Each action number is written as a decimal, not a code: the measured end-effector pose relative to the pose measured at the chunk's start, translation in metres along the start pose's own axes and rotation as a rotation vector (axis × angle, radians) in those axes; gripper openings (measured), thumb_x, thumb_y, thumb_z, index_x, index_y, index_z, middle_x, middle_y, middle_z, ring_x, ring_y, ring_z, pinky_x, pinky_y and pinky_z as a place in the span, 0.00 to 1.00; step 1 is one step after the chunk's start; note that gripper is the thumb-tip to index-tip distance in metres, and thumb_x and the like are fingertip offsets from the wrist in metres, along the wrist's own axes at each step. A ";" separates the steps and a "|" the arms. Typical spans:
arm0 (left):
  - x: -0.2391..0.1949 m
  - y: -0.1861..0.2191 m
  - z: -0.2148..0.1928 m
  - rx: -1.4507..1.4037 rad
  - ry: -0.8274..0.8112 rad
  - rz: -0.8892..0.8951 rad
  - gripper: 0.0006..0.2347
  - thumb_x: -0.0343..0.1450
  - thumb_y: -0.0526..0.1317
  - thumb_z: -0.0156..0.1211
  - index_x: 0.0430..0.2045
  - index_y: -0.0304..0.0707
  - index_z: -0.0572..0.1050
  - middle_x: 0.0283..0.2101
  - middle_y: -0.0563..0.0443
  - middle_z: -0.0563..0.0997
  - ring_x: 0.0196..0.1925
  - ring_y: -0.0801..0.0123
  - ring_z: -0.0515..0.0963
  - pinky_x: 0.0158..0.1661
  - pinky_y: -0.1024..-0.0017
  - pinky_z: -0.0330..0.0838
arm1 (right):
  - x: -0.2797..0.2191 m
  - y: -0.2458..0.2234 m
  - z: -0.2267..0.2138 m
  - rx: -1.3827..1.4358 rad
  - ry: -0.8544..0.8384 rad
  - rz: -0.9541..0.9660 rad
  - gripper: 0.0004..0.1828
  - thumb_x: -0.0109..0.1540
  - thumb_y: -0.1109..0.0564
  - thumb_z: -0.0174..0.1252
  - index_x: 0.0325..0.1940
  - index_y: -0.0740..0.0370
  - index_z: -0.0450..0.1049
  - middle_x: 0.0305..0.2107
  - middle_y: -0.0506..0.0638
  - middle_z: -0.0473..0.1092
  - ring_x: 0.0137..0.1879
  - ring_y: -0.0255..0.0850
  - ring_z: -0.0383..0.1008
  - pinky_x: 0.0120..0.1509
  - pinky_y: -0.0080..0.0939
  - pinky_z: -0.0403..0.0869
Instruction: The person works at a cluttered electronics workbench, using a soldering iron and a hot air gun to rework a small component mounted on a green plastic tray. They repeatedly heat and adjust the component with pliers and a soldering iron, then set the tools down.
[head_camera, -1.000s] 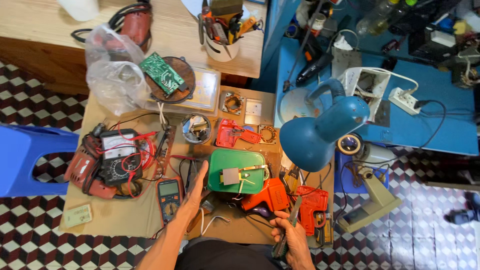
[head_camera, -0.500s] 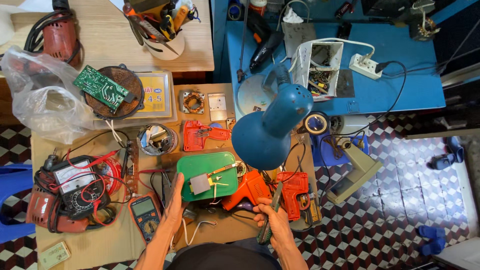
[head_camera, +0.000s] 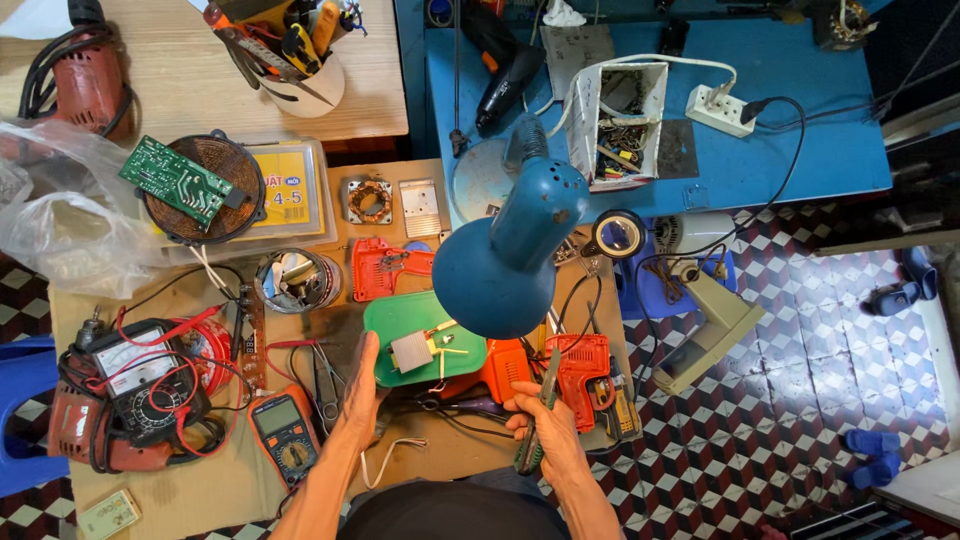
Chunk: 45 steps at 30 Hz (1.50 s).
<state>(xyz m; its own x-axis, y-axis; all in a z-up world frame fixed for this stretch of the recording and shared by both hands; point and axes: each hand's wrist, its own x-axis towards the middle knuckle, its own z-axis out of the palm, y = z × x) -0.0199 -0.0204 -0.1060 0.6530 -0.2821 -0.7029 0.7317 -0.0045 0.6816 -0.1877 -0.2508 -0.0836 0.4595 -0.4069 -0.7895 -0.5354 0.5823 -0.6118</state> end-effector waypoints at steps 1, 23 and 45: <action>0.000 0.002 0.002 0.003 -0.005 0.009 0.37 0.67 0.69 0.42 0.73 0.59 0.54 0.72 0.53 0.60 0.72 0.61 0.59 0.66 0.51 0.54 | 0.000 0.000 0.000 -0.006 -0.003 -0.005 0.22 0.63 0.59 0.56 0.59 0.71 0.73 0.35 0.59 0.77 0.31 0.37 0.76 0.31 0.34 0.74; -0.064 0.045 0.025 0.720 0.255 1.052 0.08 0.75 0.41 0.58 0.44 0.40 0.79 0.44 0.48 0.84 0.47 0.59 0.84 0.47 0.64 0.78 | -0.034 -0.028 0.052 -0.124 -0.115 -0.258 0.21 0.64 0.55 0.57 0.57 0.71 0.74 0.32 0.53 0.75 0.27 0.31 0.69 0.28 0.30 0.67; -0.002 0.042 0.071 1.206 -0.189 1.274 0.04 0.63 0.33 0.66 0.23 0.36 0.75 0.33 0.47 0.74 0.40 0.56 0.78 0.37 0.59 0.75 | -0.031 0.004 0.087 0.176 0.075 -0.333 0.20 0.64 0.55 0.58 0.55 0.73 0.74 0.32 0.53 0.75 0.27 0.31 0.70 0.28 0.29 0.68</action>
<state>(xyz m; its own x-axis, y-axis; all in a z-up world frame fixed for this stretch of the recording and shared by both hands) -0.0041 -0.0881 -0.0619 0.5572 -0.7711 0.3081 -0.7634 -0.3297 0.5555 -0.1422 -0.1747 -0.0569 0.5317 -0.6407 -0.5539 -0.2328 0.5183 -0.8229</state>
